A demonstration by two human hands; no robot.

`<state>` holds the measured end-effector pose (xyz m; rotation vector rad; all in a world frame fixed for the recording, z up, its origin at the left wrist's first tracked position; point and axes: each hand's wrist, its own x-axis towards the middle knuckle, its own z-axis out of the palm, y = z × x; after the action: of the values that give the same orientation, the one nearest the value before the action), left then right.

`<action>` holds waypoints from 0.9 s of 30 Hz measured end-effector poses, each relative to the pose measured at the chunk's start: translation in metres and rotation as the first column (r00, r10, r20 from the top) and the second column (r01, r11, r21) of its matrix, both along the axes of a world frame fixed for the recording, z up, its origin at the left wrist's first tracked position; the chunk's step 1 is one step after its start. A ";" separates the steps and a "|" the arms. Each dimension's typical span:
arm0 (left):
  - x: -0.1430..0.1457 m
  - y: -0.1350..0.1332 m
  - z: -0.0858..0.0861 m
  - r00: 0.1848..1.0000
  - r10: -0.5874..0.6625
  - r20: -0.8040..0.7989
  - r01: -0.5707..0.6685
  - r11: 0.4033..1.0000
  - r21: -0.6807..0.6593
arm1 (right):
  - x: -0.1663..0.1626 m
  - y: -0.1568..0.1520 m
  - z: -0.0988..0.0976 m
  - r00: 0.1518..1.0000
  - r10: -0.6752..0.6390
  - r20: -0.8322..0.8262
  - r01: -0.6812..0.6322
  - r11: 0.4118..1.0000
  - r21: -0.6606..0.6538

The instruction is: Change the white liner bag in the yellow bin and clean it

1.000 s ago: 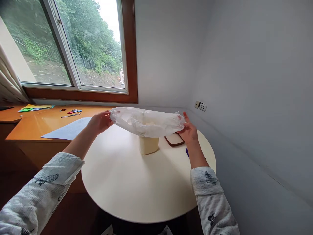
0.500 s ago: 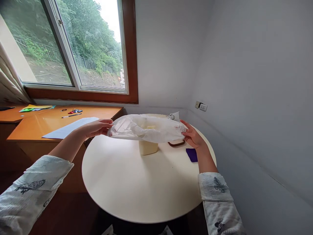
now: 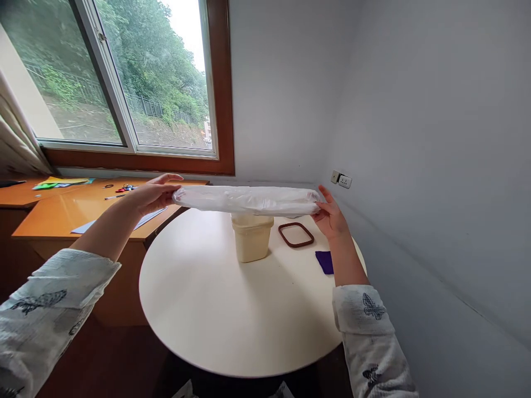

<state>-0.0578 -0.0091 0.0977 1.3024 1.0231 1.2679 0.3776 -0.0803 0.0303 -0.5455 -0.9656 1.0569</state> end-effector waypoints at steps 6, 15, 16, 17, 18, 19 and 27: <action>0.022 0.000 0.034 0.988 0.031 0.150 -0.062 0.976 0.207 | -0.025 0.001 0.048 0.995 -0.013 0.100 0.004 0.996 0.087; 0.099 -0.045 0.054 0.899 -0.297 -0.321 0.400 0.856 0.329 | -0.127 0.002 0.102 0.895 0.219 0.390 -0.295 0.944 0.147; 0.106 -0.046 0.050 0.868 -0.344 -0.358 0.460 0.830 0.317 | -0.139 0.001 0.105 0.868 0.255 0.426 -0.338 0.932 0.130; 0.112 -0.045 0.044 0.851 -0.354 -0.387 0.484 0.815 0.318 | -0.150 0.000 0.106 0.840 0.281 0.464 -0.369 0.923 0.108; 0.115 -0.043 0.039 0.854 -0.316 -0.413 0.466 0.818 0.336 | -0.158 -0.001 0.108 0.819 0.292 0.495 -0.383 0.919 0.092; 0.116 -0.039 0.033 0.879 -0.223 -0.421 0.391 0.843 0.369 | -0.163 -0.003 0.109 0.808 0.287 0.515 -0.383 0.919 0.089; 0.081 -0.008 0.028 0.996 -0.037 0.083 0.008 0.944 0.330 | -0.148 0.005 0.085 0.680 -0.052 0.732 -0.022 0.996 0.091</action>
<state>0.0235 -0.0171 0.1262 1.4892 0.7508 1.5117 0.2299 -0.0750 0.1155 -0.9375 -1.7128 0.7562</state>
